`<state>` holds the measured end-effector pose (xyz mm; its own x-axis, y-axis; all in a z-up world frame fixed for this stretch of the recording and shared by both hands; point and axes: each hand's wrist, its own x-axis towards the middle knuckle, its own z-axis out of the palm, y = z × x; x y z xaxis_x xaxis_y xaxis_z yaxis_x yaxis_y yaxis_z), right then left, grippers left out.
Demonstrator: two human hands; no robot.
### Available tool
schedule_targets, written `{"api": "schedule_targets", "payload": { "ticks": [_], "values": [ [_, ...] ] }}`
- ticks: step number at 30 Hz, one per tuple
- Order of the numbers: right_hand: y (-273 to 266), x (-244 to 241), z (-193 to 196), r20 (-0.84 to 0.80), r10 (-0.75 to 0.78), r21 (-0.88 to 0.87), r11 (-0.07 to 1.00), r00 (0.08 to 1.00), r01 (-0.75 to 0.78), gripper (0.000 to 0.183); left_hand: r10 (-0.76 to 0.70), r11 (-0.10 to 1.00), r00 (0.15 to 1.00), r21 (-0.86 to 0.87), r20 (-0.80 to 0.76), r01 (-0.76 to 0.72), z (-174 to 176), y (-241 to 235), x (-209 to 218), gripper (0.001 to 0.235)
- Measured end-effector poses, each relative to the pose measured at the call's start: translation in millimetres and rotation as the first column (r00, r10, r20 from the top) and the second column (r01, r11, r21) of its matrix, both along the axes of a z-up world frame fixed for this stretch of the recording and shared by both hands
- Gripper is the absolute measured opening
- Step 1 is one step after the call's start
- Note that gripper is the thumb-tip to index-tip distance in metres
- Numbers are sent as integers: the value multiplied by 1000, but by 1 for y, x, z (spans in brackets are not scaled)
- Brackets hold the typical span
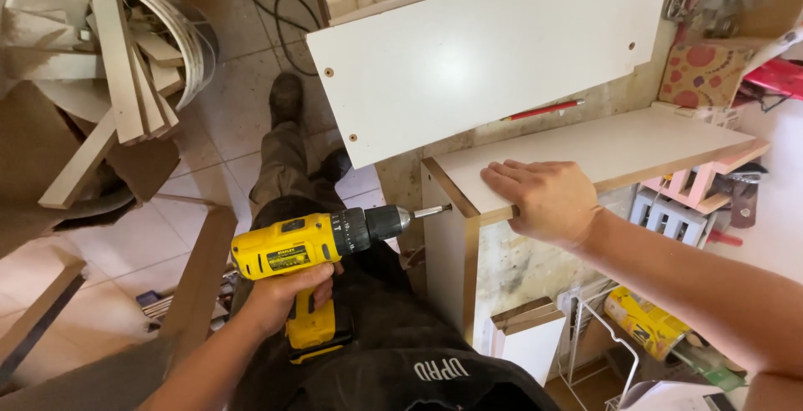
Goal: Assembling a wooden structure by aligning white melamine boards and fastening them with screws using a cordless power drill.
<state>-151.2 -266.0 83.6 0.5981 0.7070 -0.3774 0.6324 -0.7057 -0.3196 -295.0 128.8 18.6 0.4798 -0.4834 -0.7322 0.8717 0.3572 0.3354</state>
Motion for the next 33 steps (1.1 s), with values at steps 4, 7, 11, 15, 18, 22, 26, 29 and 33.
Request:
{"api": "schedule_targets", "payload": {
  "ticks": [4,7,11,15,18,22,26,29,33],
  "values": [
    [-6,-2,-3,55,-9,-5,1000,998,9,56,-90,995,996,32,-10,90,3,-2,2,19],
    [2,4,3,48,-3,18,1000,999,2,55,-43,998,999,39,10,43,4,-4,5,31],
    [-6,-11,-5,58,-19,-10,1000,998,19,53,15,1000,993,18,117,-18,19,-2,14,20],
    [-8,-17,-16,111,-29,130,991,993,14,48,-23,996,973,91,231,3,39,1,27,46],
    [15,-20,6,59,-82,318,946,995,59,37,-267,942,928,273,258,195,13,13,-2,61],
    [18,-23,19,14,-125,323,939,992,114,38,-359,894,886,381,294,236,5,22,-14,60],
    [2,-23,6,37,-139,178,975,990,130,44,-490,822,853,423,182,382,12,24,-8,58],
    [-7,-25,-8,101,-131,24,991,986,129,46,-523,791,844,434,117,430,21,17,2,58],
    [-9,-32,-19,156,-135,-63,987,978,147,45,-419,859,874,418,245,295,25,14,5,56]
  ]
}}
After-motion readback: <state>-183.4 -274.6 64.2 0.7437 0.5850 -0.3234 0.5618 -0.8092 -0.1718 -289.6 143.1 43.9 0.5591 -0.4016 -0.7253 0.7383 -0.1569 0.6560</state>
